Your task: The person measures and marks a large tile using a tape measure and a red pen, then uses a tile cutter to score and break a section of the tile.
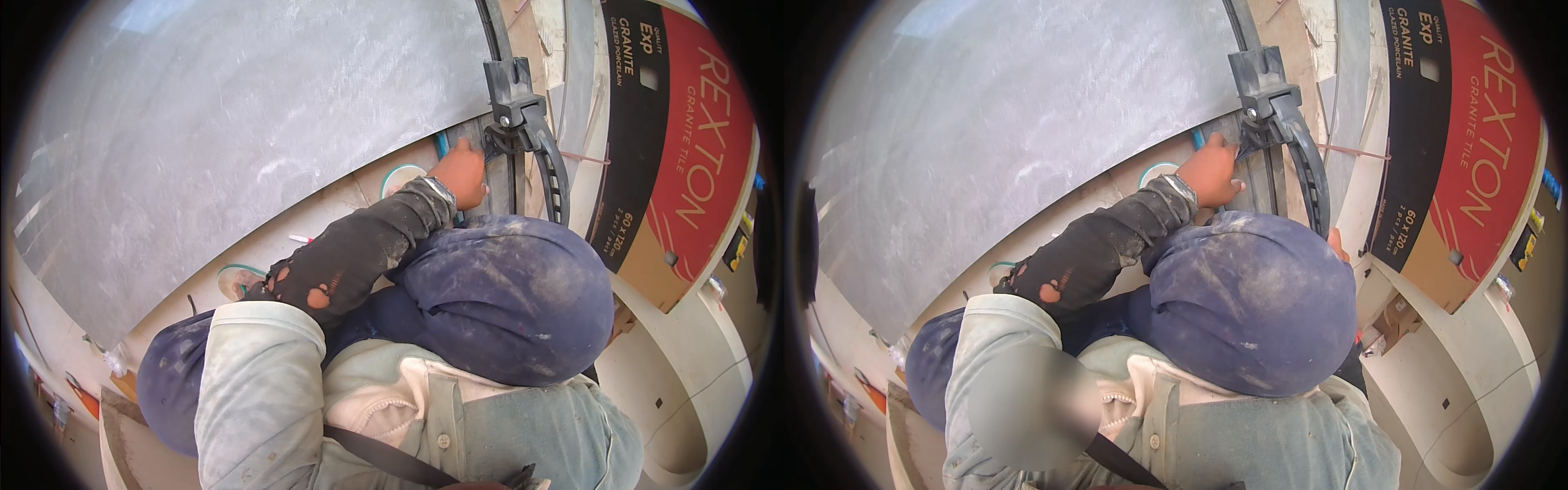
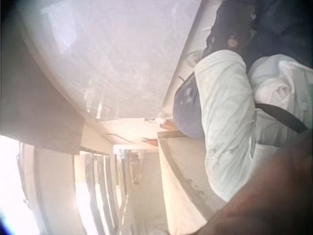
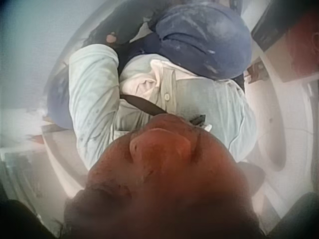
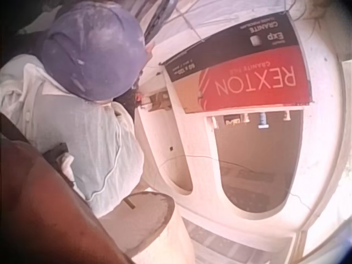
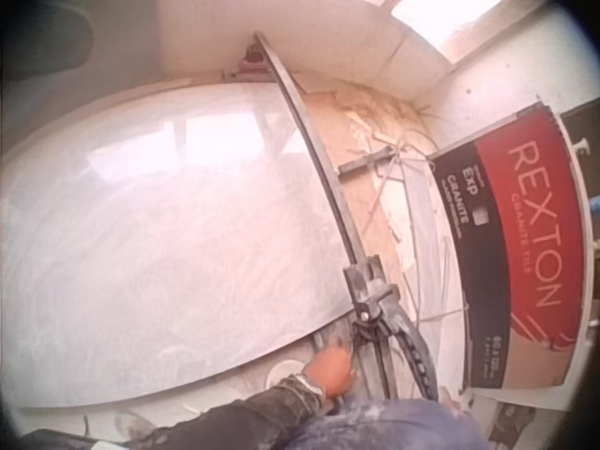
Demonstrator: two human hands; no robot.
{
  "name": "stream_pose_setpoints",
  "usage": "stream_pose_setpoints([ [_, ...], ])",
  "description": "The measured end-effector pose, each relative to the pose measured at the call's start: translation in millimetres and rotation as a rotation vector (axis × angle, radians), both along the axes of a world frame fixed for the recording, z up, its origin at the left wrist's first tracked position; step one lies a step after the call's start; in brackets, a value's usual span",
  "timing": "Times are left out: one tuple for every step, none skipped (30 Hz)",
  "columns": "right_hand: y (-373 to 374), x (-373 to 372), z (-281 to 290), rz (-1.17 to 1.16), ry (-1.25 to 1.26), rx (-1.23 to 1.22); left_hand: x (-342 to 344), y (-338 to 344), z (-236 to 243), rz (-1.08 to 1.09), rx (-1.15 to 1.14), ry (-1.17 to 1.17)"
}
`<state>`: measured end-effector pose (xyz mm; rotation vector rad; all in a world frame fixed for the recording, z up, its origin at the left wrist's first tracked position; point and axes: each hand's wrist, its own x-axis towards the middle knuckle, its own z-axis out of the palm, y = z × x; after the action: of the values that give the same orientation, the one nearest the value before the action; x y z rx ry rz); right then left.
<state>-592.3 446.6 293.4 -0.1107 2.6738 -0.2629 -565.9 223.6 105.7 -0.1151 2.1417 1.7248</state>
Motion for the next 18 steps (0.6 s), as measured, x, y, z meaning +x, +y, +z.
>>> stream_pose_setpoints([
  [-0.5,1.0,0.4,-0.001,0.002,0.003,-0.9,-1.0,0.6,0.03,0.035,-0.018],
  [-1.2,0.7,0.9,0.005,0.0,0.006,-1.5,-1.5,-0.7,0.07,0.07,-0.038],
  [-1.8,0.9,0.5,0.01,0.0,0.007,-1.2,-1.4,-3.4,0.085,0.079,-0.029],
  [-2.8,0.6,0.2,0.015,0.001,0.011,-0.6,-1.7,-6.2,0.101,0.089,-0.02],
  [-3.3,0.9,0.0,0.016,0.002,0.016,0.5,-4.5,-5.7,0.116,0.098,-0.014],
  [-3.9,0.5,-0.3,0.017,0.003,0.022,0.3,-6.4,-4.3,0.093,0.135,-0.043],
  [-4.3,-0.1,-0.5,0.021,0.001,0.028,-1.9,-7.7,-2.0,0.071,0.172,-0.072],
  [-5.0,-0.3,-0.7,0.02,0.003,0.031,-3.4,-9.5,0.7,0.048,0.209,-0.097],
  [-6.5,-1.7,-0.6,0.024,0.004,0.038,-2.6,-6.3,-0.2,0.076,0.184,-0.078],
  [-7.9,-2.3,-0.1,0.028,0.003,0.042,-0.4,-1.8,-0.9,0.103,0.159,-0.059],
  [-9.1,-2.7,-0.1,0.03,0.006,0.047,1.0,0.4,0.8,0.127,0.135,-0.037],
  [-9.7,-3.5,0.5,0.032,0.01,0.055,3.0,1.6,1.7,0.144,0.143,-0.04],
  [-10.8,-3.5,1.0,0.033,0.007,0.06,5.2,2.8,2.4,0.161,0.15,-0.044],
  [-12.0,-4.2,0.9,0.032,0.007,0.065,6.3,2.6,2.2,0.176,0.155,-0.047],
  [-13.0,-5.0,0.7,0.031,0.009,0.07,6.7,2.2,1.7,0.179,0.158,-0.043],
  [-14.3,-5.3,1.7,0.03,0.01,0.076,6.8,1.7,1.0,0.182,0.161,-0.04],
  [-14.7,-6.2,0.8,0.025,0.011,0.082,6.5,0.1,0.9,0.18,0.163,-0.036],
  [-16.5,-6.7,0.3,0.021,0.012,0.088,6.5,-1.2,1.1,0.182,0.166,-0.027],
])
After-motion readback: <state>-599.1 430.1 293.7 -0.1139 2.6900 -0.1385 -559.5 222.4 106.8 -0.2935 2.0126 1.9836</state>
